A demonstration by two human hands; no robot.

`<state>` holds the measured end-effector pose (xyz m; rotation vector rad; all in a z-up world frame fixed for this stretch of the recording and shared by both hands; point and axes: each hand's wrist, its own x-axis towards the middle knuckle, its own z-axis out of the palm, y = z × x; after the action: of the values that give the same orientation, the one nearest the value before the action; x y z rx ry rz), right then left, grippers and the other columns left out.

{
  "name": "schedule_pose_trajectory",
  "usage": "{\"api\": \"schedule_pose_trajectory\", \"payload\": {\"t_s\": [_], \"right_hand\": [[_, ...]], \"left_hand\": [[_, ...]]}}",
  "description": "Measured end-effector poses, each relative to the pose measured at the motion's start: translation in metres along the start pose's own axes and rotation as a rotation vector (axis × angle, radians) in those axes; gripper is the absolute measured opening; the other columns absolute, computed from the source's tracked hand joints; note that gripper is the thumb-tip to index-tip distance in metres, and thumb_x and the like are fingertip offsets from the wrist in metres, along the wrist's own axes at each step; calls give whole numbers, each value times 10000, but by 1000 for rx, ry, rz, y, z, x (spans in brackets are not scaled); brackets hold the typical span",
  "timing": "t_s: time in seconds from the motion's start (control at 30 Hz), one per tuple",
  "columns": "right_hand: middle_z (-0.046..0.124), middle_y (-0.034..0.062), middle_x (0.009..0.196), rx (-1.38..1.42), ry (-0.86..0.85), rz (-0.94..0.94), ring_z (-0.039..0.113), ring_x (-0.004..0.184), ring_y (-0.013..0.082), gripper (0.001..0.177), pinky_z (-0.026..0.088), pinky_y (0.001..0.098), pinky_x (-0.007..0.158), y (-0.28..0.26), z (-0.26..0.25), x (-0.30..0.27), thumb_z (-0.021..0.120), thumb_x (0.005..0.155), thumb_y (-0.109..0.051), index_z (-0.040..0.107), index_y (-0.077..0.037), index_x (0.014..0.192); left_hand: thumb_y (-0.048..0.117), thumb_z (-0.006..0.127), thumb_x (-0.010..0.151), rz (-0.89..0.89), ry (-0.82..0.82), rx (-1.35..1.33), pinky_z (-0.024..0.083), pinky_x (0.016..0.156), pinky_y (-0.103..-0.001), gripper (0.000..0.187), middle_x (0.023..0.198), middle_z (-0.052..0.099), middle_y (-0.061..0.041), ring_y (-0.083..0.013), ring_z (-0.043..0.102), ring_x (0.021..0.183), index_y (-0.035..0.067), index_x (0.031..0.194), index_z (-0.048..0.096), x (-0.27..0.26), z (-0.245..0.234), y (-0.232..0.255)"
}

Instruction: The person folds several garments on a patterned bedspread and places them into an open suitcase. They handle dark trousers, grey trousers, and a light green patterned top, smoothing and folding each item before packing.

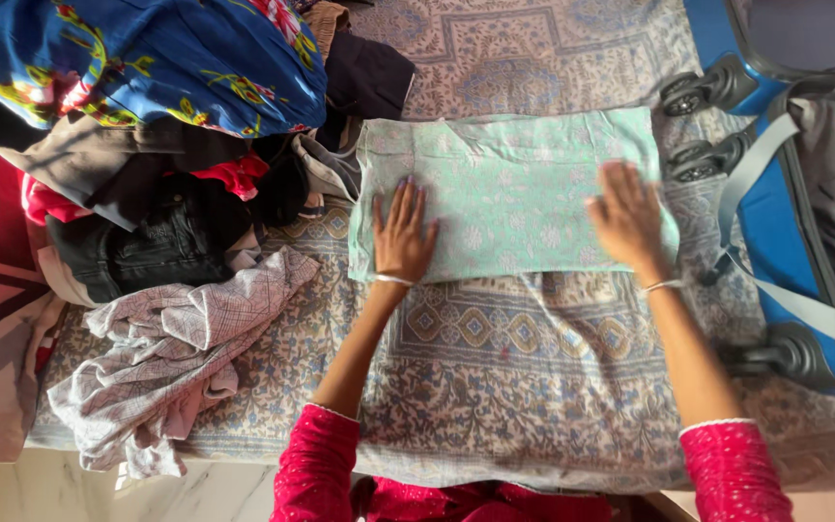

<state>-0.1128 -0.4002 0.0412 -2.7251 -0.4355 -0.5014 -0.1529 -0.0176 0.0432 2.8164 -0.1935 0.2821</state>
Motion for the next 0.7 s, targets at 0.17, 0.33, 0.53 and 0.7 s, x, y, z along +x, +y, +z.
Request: {"api": "schedule_pose_trajectory", "payload": {"t_s": [0.17, 0.33, 0.53, 0.7], "right_hand": [[308, 118, 1688, -165, -74, 147, 234, 1554, 328, 611, 62, 642, 1203, 20, -16, -11, 439, 1064, -420, 410, -79, 1570], [285, 152, 1685, 23, -76, -74, 231, 1564, 291, 640, 69, 563, 1267, -45, -47, -58, 561, 1026, -284, 377, 3, 1567], [391, 188, 1621, -338, -138, -141, 309, 1534, 290, 702, 154, 520, 1266, -65, -73, -87, 625, 842, -100, 446, 31, 1509], [504, 192, 1558, -578, -86, -262, 433, 1497, 303, 571, 305, 464, 1262, -41, -52, -62, 579, 881, 3, 538, 34, 1449]], "left_hand": [[365, 425, 1093, 207, 99, -90, 54, 1318, -459, 544, 1709, 285, -80, -225, 214, 1611, 125, 1581, 398, -12, -16, -26], [332, 568, 984, 403, 93, -71, 114, 1279, -478, 662, 1639, 290, -168, -288, 236, 1542, 9, 1532, 384, -56, -40, -9], [31, 531, 889, 382, 25, 630, 172, 1273, -443, 708, 1665, 258, -168, -268, 211, 1554, 16, 1569, 330, -81, -31, 9], [-24, 543, 881, 247, 103, 588, 273, 1223, -465, 656, 1590, 369, -200, -326, 312, 1492, -16, 1519, 391, -32, 24, 3]]}}
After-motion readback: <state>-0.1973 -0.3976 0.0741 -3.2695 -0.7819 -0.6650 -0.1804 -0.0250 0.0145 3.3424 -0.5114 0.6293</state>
